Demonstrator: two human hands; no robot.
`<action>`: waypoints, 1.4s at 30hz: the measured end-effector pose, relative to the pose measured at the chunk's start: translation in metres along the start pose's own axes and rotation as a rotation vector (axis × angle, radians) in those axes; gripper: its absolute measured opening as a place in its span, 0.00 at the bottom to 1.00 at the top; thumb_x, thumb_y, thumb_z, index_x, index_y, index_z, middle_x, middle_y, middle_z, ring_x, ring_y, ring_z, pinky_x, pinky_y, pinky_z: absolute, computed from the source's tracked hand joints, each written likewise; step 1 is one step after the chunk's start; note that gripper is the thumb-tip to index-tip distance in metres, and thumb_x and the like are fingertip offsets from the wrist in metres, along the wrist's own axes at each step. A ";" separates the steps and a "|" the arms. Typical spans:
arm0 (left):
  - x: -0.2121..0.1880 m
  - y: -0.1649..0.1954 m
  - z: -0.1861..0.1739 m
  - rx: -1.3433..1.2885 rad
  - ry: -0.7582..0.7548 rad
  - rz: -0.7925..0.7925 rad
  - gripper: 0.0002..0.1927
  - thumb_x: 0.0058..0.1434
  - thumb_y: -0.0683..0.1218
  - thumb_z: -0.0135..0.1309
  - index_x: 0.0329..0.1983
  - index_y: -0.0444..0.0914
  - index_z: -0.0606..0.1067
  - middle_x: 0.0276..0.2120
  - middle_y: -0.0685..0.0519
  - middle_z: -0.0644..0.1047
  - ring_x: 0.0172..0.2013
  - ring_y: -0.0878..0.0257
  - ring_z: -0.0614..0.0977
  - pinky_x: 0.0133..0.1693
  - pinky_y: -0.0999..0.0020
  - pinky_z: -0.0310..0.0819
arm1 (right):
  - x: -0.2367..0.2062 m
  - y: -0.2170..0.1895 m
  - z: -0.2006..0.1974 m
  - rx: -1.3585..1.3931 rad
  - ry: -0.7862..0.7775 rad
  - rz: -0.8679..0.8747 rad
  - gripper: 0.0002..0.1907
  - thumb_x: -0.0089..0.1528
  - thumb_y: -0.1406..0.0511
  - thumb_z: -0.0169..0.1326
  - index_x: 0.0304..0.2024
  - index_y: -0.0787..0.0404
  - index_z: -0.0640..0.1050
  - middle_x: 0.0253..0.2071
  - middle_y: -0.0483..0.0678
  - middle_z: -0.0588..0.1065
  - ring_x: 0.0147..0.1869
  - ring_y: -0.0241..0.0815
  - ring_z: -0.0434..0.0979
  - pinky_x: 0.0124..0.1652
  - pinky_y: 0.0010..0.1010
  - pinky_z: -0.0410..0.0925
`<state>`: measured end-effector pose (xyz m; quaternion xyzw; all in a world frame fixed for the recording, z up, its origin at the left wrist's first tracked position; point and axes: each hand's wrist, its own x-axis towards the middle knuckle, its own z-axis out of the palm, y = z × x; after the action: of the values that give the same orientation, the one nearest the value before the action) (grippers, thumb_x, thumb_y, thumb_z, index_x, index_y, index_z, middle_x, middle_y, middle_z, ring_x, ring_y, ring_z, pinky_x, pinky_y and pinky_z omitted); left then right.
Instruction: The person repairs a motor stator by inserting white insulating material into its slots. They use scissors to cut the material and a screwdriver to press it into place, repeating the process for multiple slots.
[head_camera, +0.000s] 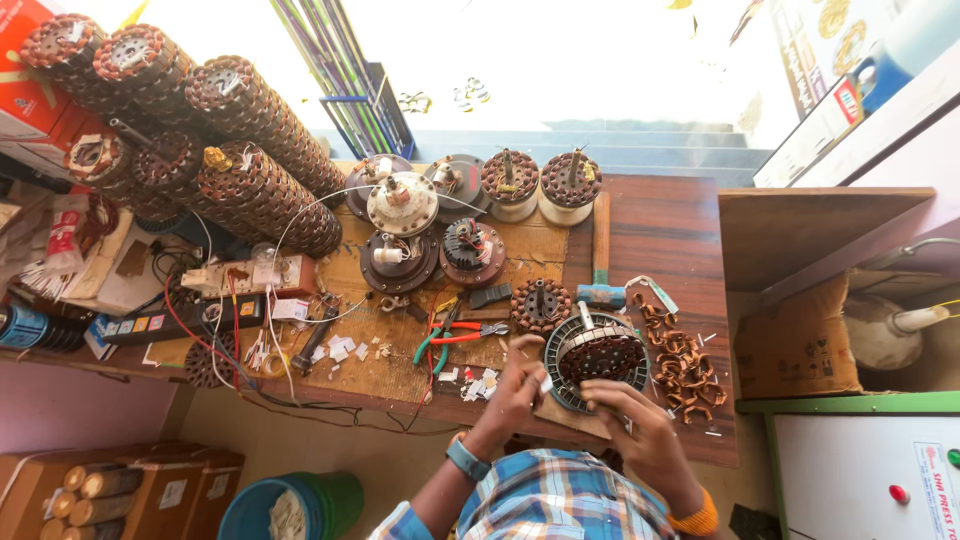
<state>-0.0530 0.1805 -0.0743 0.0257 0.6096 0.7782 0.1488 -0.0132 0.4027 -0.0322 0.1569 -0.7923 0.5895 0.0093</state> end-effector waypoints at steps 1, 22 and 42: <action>-0.004 -0.002 0.005 -0.045 -0.023 -0.074 0.26 0.72 0.41 0.46 0.70 0.47 0.56 0.26 0.61 0.68 0.25 0.73 0.69 0.26 0.78 0.64 | 0.008 -0.006 0.007 -0.026 -0.013 -0.045 0.13 0.61 0.75 0.55 0.48 0.66 0.81 0.52 0.52 0.81 0.51 0.42 0.84 0.48 0.29 0.77; -0.013 0.043 0.022 0.258 -0.271 0.102 0.15 0.62 0.46 0.60 0.52 0.39 0.75 0.41 0.59 0.76 0.40 0.71 0.75 0.42 0.73 0.73 | -0.012 0.055 0.009 0.076 0.260 0.060 0.03 0.61 0.73 0.58 0.37 0.64 0.80 0.35 0.48 0.84 0.38 0.35 0.86 0.37 0.25 0.78; -0.003 0.056 0.055 0.240 -0.363 0.229 0.08 0.65 0.42 0.60 0.38 0.35 0.72 0.43 0.54 0.82 0.40 0.69 0.80 0.42 0.73 0.73 | -0.054 0.060 -0.008 0.410 0.718 0.165 0.20 0.72 0.52 0.49 0.41 0.64 0.74 0.29 0.46 0.73 0.31 0.35 0.75 0.31 0.23 0.68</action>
<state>-0.0489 0.2199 -0.0057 0.2516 0.6539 0.6947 0.1629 0.0207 0.4382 -0.0967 -0.1239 -0.6148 0.7511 0.2060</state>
